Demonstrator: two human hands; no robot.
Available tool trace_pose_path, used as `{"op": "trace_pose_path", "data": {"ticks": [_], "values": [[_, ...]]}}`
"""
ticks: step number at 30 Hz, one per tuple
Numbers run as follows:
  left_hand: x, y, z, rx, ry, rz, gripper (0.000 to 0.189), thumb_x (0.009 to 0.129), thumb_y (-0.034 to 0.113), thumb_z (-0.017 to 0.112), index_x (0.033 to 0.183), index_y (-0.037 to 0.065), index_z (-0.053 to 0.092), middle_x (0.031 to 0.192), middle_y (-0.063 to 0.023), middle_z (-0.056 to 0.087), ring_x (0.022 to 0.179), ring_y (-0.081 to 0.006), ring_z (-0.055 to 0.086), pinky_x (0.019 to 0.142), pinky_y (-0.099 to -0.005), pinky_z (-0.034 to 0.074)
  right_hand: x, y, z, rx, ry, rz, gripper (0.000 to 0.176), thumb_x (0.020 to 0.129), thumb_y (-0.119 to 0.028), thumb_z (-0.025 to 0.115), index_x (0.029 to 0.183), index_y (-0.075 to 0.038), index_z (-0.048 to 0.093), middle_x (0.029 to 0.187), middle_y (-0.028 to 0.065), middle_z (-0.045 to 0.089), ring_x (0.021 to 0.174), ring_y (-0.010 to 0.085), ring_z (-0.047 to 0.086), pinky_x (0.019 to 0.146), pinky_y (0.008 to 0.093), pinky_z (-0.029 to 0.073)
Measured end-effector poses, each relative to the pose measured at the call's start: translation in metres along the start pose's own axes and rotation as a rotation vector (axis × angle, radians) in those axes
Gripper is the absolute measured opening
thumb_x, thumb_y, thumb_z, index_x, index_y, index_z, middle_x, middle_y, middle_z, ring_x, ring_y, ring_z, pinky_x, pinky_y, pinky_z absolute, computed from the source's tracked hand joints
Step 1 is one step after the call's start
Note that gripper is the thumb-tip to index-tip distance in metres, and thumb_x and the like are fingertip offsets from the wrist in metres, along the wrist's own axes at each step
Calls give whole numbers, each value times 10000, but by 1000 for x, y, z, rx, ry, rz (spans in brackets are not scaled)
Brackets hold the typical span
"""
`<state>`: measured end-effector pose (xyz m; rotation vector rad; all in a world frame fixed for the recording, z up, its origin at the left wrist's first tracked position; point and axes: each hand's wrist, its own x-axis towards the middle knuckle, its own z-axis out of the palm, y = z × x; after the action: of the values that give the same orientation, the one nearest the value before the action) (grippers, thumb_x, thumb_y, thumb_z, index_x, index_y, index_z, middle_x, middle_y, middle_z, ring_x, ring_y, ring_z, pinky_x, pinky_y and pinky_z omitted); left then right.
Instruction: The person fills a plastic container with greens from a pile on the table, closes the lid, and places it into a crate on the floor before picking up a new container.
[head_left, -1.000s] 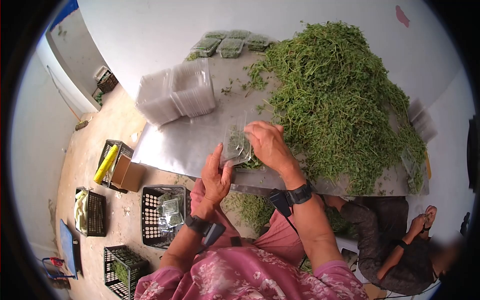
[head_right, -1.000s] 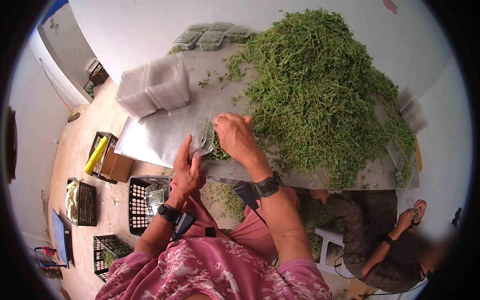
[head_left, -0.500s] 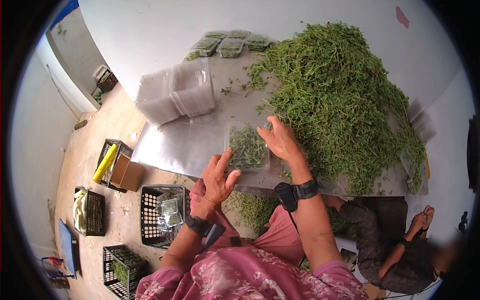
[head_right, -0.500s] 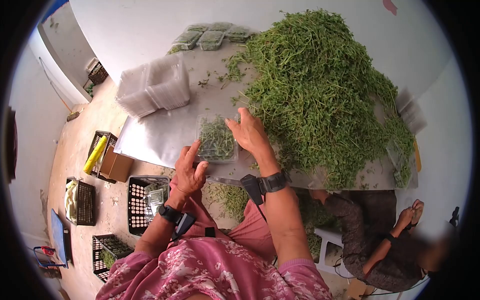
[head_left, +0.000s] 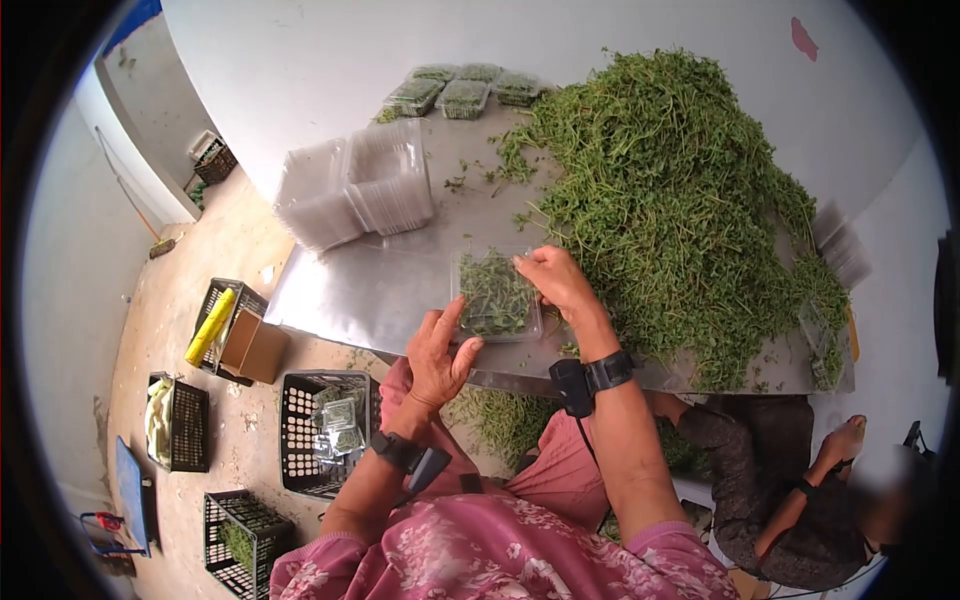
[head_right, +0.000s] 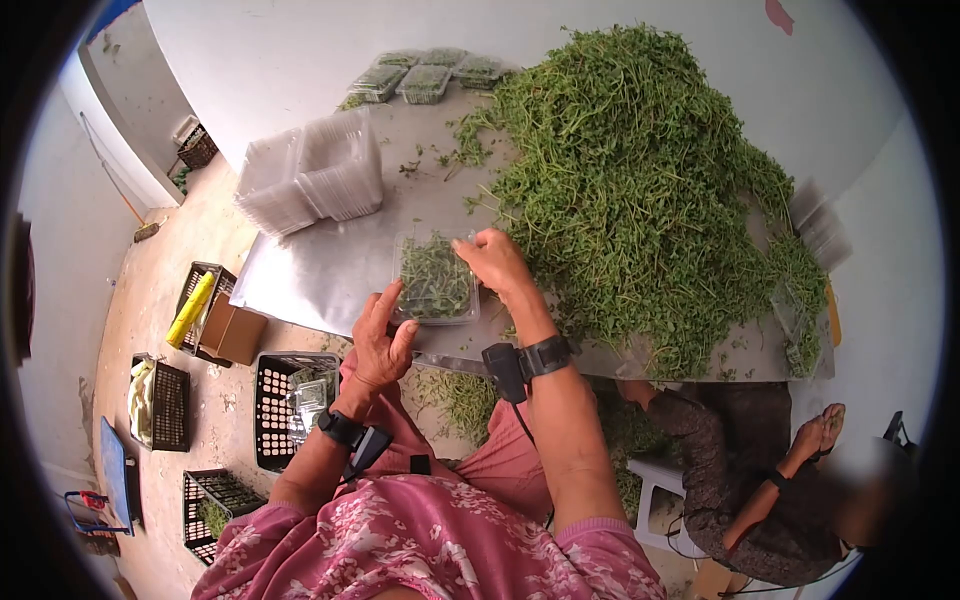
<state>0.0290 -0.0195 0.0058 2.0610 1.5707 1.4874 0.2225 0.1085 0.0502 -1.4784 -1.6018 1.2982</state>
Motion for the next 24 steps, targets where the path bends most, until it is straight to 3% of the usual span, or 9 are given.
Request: {"op": "trace_pose_path", "data": {"ticks": [2,5,8,19,24], "values": [[0,0,0,-2,-1,-4,577,863,377,683,1316,51,539,859,-117,535,701,-272,548,629,-360,450,-4,-2,0,91,2,25,490,851,-393,714,994,68,624,775,68,609,651,127,555,531,294,467],[0,1,0,-19,0,-10,571,863,366,683,1316,50,539,856,-120,531,702,-277,544,632,-364,448,-3,0,1,152,10,57,449,856,-412,709,952,21,634,725,16,584,612,114,531,512,257,437],[1,2,0,-16,8,5,567,863,354,683,1316,47,537,857,-125,529,699,-282,537,634,-367,446,9,15,-7,253,-158,81,437,851,-431,711,950,-13,630,731,2,569,611,108,511,504,246,418],[-12,15,2,-152,-41,-52,598,847,310,717,1320,17,500,836,-113,531,678,-233,529,637,-358,443,5,6,2,213,-76,-35,373,878,-382,691,904,-13,647,698,-24,538,604,78,459,511,266,381],[-24,22,9,-23,-29,98,654,825,278,744,1338,-13,462,789,-90,541,688,-233,543,639,-352,439,10,14,7,213,-88,-101,364,891,-355,682,886,8,658,691,-27,532,627,70,449,526,276,379]]}}
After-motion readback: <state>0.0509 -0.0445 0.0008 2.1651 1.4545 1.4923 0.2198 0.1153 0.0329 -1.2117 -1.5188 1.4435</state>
